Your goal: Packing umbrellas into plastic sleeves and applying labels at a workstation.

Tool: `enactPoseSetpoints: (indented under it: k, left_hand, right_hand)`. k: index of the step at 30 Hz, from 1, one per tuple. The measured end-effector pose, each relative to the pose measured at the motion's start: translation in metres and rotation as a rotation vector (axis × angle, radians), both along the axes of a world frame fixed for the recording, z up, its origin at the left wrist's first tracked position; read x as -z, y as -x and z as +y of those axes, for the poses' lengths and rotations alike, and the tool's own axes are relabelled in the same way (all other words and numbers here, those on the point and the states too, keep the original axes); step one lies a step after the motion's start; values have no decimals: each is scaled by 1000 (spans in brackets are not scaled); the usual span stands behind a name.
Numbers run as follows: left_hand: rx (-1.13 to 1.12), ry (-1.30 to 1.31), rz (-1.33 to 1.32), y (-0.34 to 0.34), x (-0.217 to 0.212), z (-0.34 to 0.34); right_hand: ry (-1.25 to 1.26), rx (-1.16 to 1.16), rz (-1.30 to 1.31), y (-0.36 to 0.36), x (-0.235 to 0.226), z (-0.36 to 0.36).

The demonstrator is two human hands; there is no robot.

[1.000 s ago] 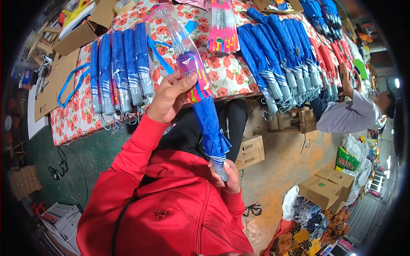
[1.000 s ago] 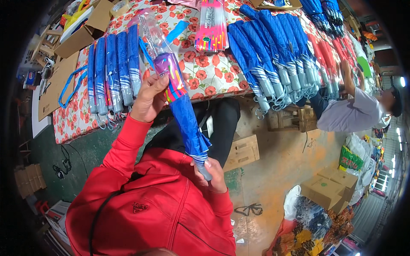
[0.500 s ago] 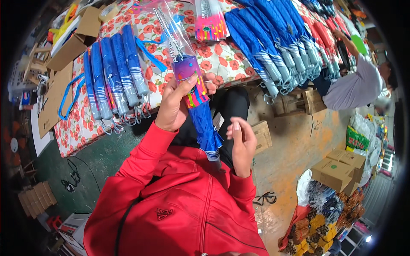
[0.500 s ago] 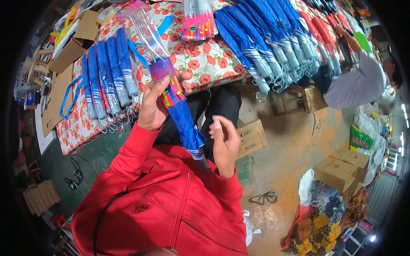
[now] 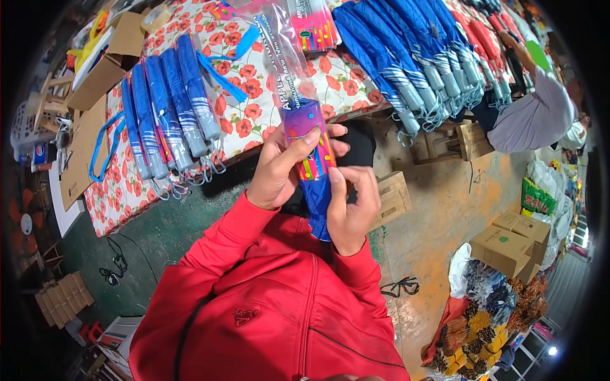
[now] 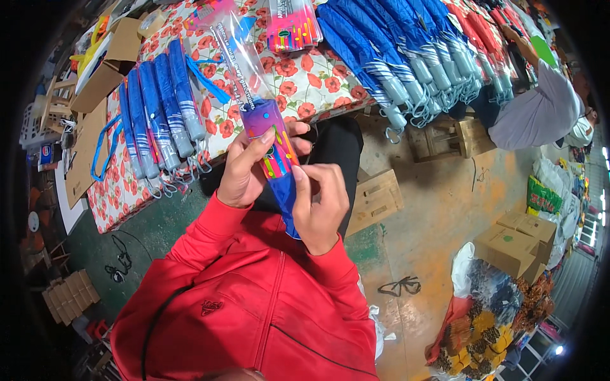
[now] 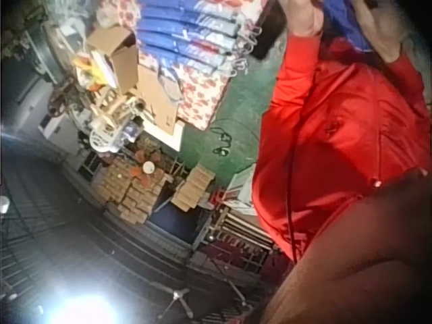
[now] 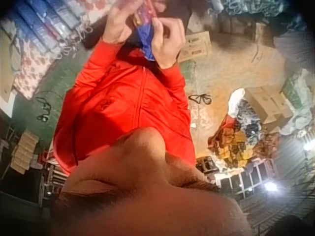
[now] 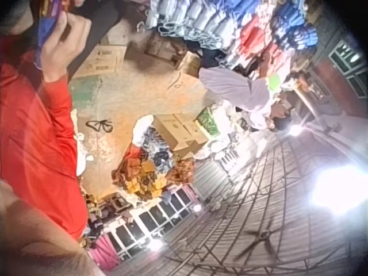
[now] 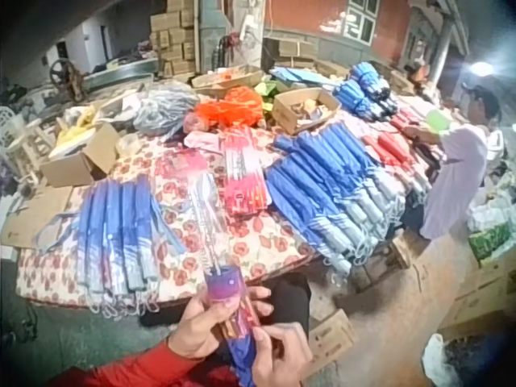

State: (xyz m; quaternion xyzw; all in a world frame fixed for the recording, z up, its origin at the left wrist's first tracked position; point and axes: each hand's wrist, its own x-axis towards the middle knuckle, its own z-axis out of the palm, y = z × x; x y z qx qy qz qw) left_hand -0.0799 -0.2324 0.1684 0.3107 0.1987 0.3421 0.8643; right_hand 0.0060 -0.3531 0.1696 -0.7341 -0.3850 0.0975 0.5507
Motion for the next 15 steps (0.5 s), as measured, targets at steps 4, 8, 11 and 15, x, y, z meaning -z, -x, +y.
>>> enactPoseSetpoints:
  k: [4, 8, 11, 15]
  left_hand:
    - [-23, 5, -11, -5, 1, 5]
    - [-21, -11, 37, -18, -2, 17]
    - [34, 22, -6, -37, 12, 9]
    - [51, 23, 54, -33, 5, 2]
  right_hand:
    - [56, 108, 129, -8, 13, -25]
    - [303, 29, 775, -32, 8, -37]
    - [490, -21, 773, -46, 15, -35]
    - [216, -62, 1179, -34, 36, -23]
